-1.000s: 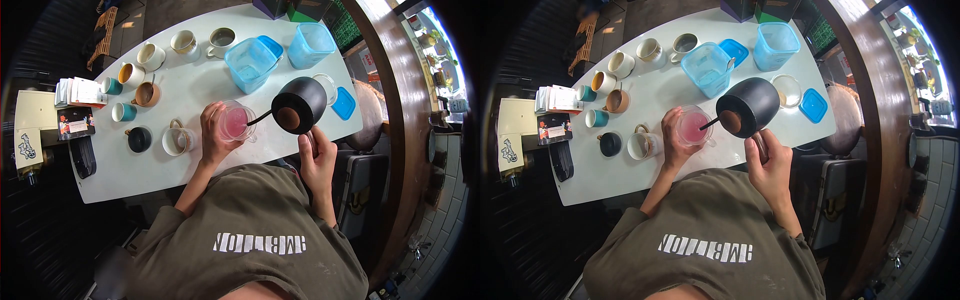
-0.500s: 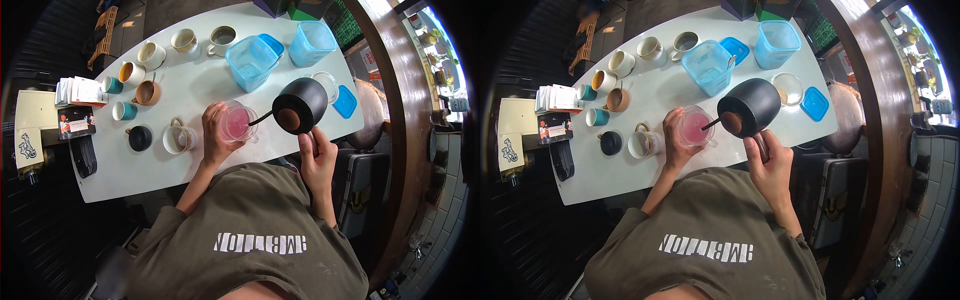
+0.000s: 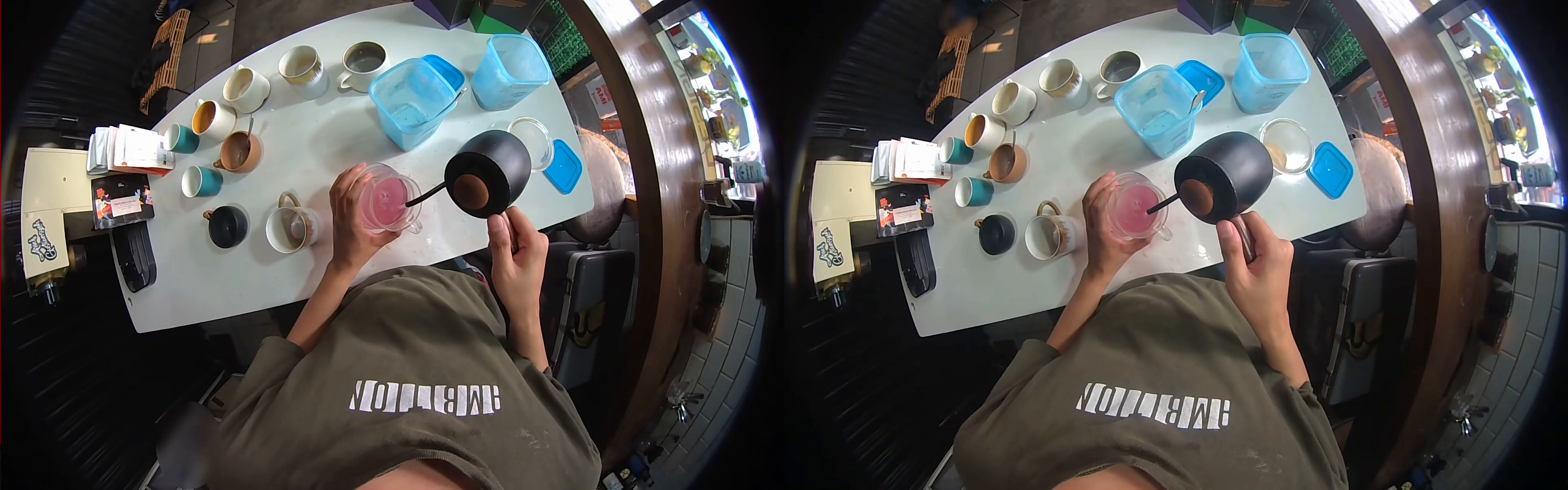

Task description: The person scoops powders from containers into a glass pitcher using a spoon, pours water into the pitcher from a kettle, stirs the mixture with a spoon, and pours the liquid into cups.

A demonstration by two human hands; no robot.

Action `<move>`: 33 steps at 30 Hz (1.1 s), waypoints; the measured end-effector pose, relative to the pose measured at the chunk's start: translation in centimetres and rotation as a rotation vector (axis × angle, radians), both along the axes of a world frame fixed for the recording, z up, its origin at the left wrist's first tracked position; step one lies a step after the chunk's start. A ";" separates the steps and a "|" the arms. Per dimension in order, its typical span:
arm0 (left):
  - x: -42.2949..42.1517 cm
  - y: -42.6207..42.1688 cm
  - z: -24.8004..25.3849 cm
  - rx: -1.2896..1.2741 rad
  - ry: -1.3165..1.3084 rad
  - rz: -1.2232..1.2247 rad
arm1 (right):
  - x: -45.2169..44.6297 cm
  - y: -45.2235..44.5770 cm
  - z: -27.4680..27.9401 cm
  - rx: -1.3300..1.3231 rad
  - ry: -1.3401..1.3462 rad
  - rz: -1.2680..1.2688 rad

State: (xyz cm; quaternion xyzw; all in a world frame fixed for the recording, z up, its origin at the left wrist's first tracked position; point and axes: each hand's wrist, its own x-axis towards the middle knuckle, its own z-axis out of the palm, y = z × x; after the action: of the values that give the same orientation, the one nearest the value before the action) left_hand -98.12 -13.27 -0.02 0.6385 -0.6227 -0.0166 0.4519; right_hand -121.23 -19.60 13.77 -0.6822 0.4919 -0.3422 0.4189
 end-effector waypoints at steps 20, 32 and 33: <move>-0.4 0.6 1.0 -0.061 0.005 -0.033 | -1.2 0.3 -2.8 0.782 -0.575 -0.075; -4.0 3.3 2.7 -0.012 -0.042 0.064 | -3.3 2.0 -1.9 -0.013 -0.023 0.023; -4.3 3.5 2.9 -0.010 -0.040 0.070 | -3.6 2.1 -1.7 -0.081 0.024 0.044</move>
State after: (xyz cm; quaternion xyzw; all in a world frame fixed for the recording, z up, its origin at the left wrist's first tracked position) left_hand -102.44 -9.75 2.89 0.6578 -0.6089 0.0150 0.4431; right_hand -124.81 -17.47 12.05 -0.7132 0.4676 -0.3445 0.3925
